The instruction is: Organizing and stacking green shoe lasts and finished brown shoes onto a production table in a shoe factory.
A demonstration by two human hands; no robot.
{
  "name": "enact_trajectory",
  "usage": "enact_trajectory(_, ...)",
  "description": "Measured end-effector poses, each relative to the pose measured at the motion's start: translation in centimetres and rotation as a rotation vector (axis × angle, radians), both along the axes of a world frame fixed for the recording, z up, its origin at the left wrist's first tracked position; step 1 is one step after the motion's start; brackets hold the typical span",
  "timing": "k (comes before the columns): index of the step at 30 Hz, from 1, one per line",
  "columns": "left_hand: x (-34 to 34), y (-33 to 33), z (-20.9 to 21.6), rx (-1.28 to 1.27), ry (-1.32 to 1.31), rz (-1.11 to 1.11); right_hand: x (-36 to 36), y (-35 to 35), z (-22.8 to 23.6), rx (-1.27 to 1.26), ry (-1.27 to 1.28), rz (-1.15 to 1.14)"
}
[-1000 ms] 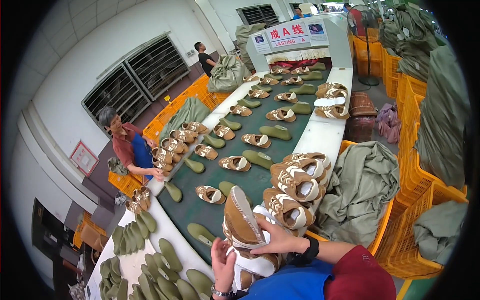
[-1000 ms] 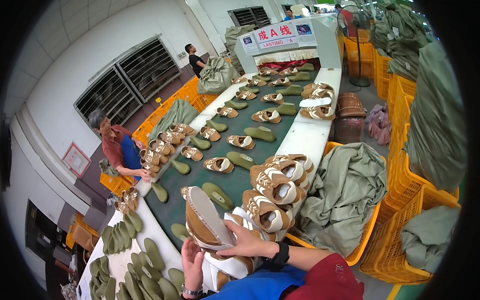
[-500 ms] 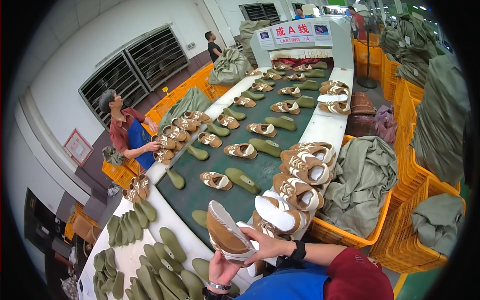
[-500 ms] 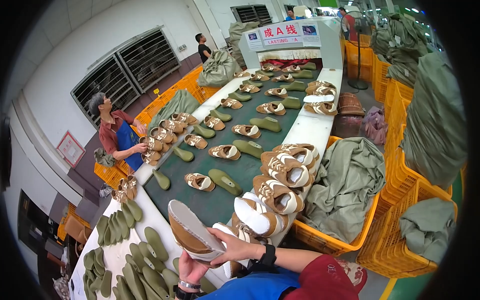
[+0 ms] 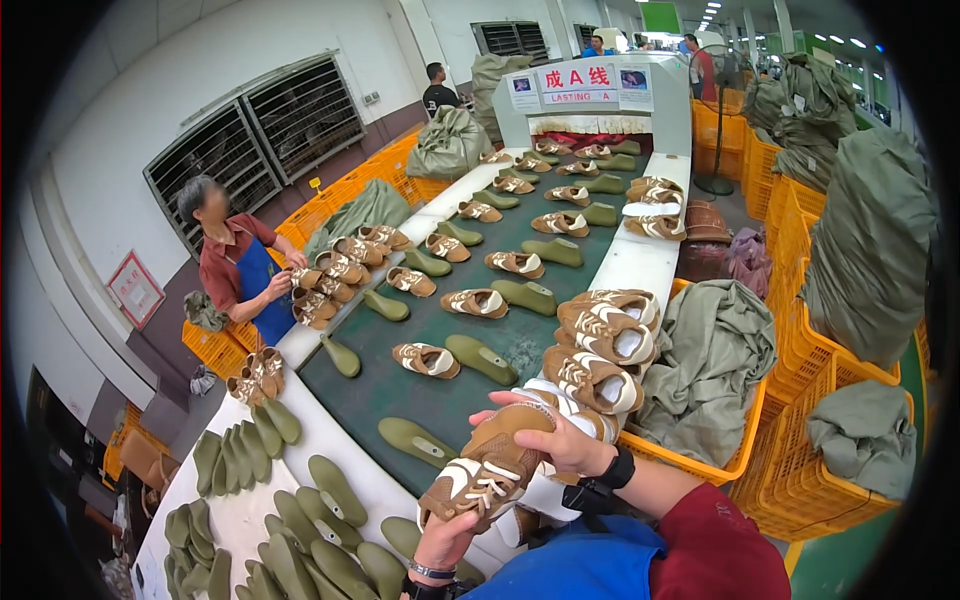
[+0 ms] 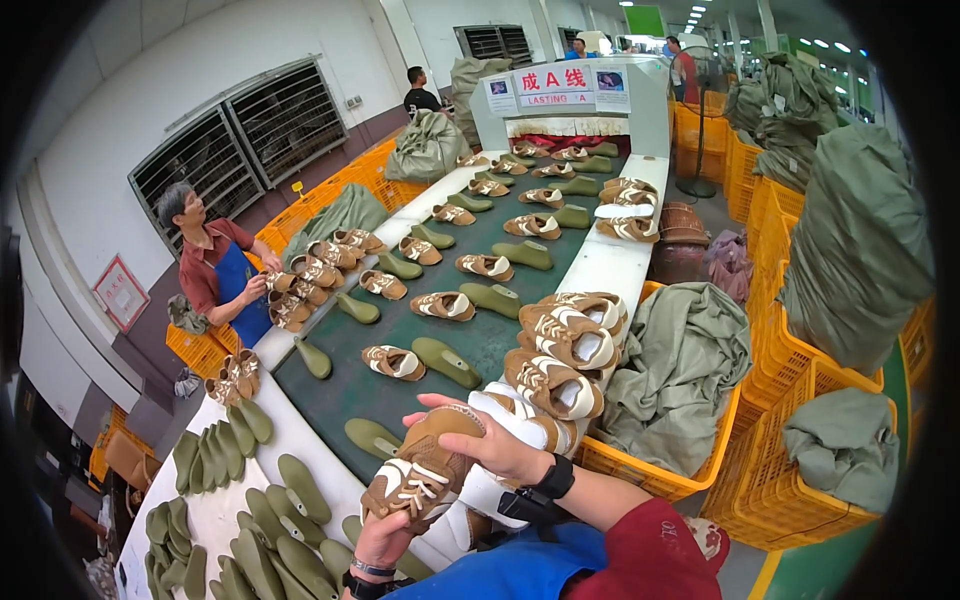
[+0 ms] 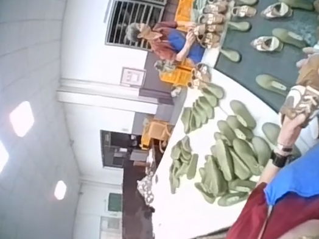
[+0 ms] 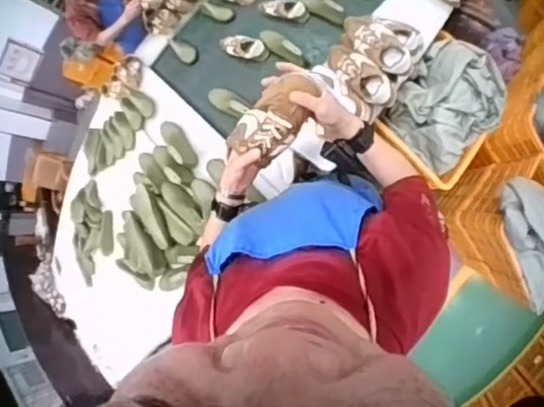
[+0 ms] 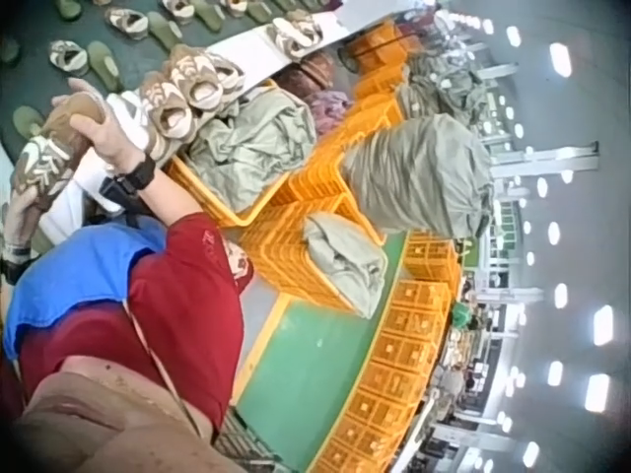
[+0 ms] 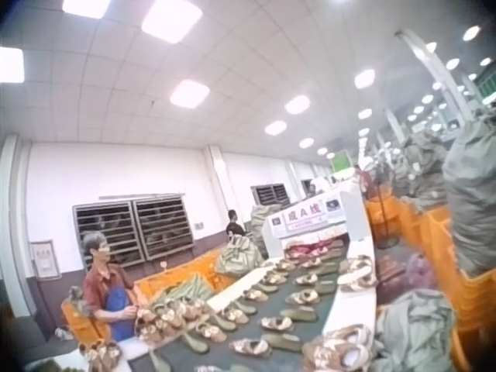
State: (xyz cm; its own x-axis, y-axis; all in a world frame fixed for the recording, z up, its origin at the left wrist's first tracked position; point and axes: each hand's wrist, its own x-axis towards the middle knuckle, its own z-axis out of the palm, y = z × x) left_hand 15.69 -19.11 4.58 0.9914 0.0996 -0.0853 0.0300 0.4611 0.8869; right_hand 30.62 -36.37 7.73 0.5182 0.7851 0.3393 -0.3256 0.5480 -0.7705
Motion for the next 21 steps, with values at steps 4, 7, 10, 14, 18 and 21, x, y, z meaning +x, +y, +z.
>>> enact_trajectory(4, -0.3, 0.6, -0.1, -0.271, -0.090, -0.075, 0.2, -0.3, -1.4, 0.060, 0.022, 0.004)
enact_trajectory(7, 0.0, 0.2, -0.4, -0.227, -0.034, 0.084, -0.3, 0.4, -2.4, -0.026, -0.042, -0.015)
enact_trajectory(10, 0.5, 0.3, -0.6, -0.280, 0.050, 0.129, -0.8, 1.7, -4.8, -0.168, -0.106, 0.004)
enact_trajectory(14, 2.0, -1.0, -1.5, -0.430, 0.049, 0.101, -2.4, 2.9, -5.5, -0.167, 0.356, 0.031)
enact_trajectory(18, 2.0, -0.9, -1.0, -0.569, 0.015, 0.016, -1.8, 2.8, -5.8, -0.147, 0.312, -0.033)
enact_trajectory(21, 2.2, -1.2, -0.8, -0.574, 0.012, 0.018, -1.3, 2.7, -6.6, -0.169, 0.151, -0.119)
